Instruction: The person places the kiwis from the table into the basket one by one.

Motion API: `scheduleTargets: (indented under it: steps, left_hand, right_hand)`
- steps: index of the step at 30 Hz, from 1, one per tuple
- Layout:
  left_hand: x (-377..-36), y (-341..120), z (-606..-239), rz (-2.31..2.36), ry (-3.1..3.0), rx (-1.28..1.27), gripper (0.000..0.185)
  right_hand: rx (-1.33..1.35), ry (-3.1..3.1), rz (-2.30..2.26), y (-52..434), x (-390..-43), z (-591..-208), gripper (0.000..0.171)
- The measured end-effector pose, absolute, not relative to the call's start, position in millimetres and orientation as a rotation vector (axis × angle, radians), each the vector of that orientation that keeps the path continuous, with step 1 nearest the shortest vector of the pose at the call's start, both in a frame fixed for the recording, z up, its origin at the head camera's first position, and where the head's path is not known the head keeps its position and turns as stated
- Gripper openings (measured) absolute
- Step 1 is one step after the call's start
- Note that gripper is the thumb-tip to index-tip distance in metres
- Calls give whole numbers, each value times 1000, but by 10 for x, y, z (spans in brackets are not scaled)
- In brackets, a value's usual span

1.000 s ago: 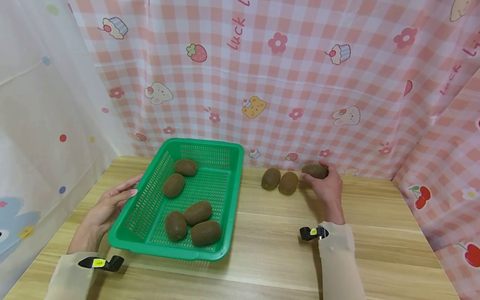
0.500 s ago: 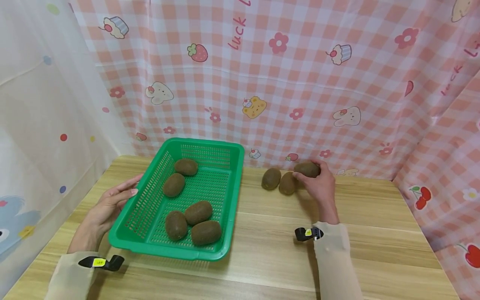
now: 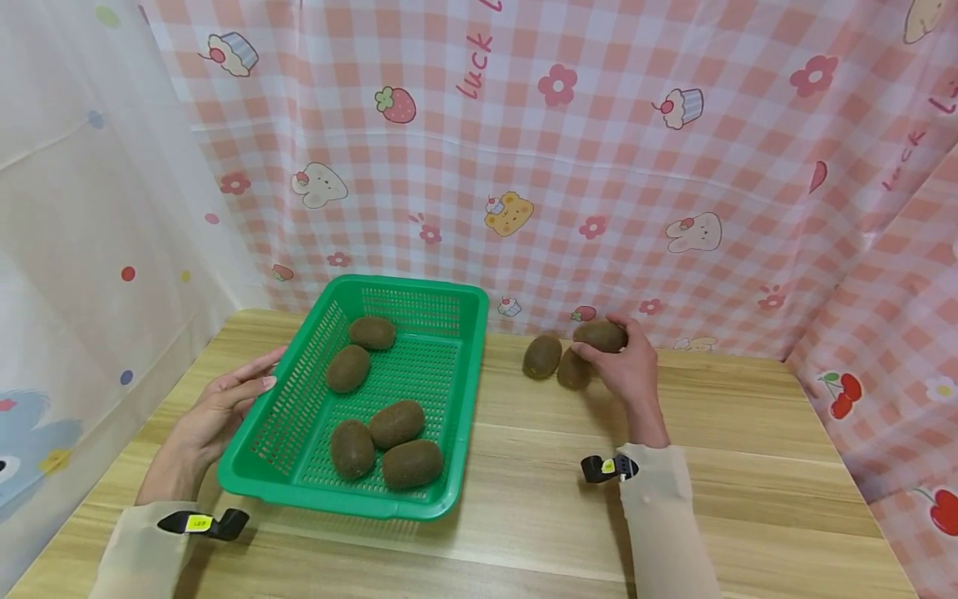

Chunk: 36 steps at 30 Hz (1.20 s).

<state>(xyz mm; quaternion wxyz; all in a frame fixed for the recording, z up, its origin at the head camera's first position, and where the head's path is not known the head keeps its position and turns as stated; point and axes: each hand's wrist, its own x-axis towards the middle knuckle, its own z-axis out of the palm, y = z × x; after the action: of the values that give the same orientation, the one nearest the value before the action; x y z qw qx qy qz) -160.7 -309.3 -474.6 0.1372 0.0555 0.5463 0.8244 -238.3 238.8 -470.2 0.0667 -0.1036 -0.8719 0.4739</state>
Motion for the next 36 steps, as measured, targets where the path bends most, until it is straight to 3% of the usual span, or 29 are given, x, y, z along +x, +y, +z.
scheduleTargets:
  steps: [36]
  left_hand:
    - [-1617,-3099,-4756,2374,1613,148,46]
  right_hand:
    - [-125,-2617,1567,2052,-2303,-4517,77]
